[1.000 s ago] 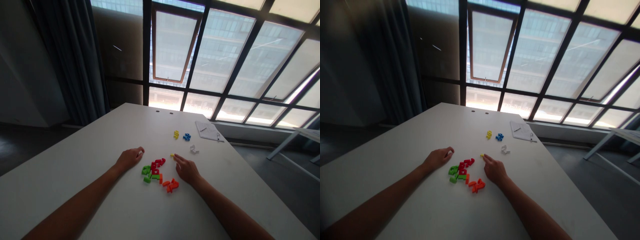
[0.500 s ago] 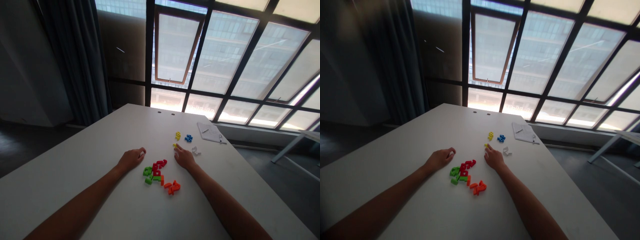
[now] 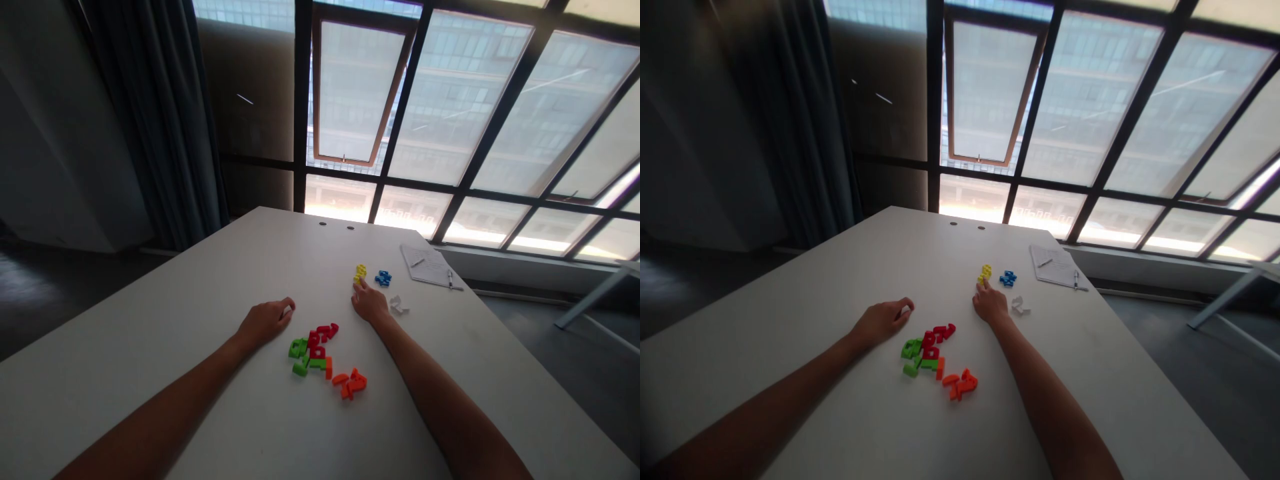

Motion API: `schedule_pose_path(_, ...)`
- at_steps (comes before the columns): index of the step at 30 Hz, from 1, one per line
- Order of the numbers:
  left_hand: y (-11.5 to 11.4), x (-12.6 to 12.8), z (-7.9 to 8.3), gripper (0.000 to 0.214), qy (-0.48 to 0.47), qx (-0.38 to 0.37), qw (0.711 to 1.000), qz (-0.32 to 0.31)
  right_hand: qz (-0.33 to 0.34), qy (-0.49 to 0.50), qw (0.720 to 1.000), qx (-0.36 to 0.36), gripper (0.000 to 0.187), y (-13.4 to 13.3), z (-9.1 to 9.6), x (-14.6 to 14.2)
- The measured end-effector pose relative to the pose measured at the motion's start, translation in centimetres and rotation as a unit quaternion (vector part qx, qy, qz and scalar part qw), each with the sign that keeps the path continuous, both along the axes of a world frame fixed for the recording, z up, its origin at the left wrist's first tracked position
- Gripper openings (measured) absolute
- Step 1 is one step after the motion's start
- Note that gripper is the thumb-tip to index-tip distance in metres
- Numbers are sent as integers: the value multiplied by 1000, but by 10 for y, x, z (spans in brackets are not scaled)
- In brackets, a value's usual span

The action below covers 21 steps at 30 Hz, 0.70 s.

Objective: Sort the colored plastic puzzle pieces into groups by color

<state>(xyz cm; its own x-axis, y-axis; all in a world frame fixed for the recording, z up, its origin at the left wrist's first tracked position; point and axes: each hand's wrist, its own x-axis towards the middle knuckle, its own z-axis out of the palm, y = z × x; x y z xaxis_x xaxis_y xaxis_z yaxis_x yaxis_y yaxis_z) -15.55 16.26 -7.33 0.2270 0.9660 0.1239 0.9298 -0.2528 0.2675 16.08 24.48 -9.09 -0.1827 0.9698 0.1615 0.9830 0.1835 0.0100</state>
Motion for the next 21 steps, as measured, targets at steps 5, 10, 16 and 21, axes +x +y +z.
schedule_pose_path(5,2,0,-1,25,9,1,1000,4,-12,29,999,15,57,-5,-1,1)
schedule_pose_path(10,1,-1,1,26,6,-3,1000,2,92,75,992,35,45,-19,3,2)
schedule_pose_path(16,0,-3,-1,27,-6,8,1000,-4,294,212,931,40,37,-68,-6,0)
schedule_pose_path(21,-1,-2,-2,26,-9,15,1000,-4,341,197,919,35,40,-93,-10,-4)
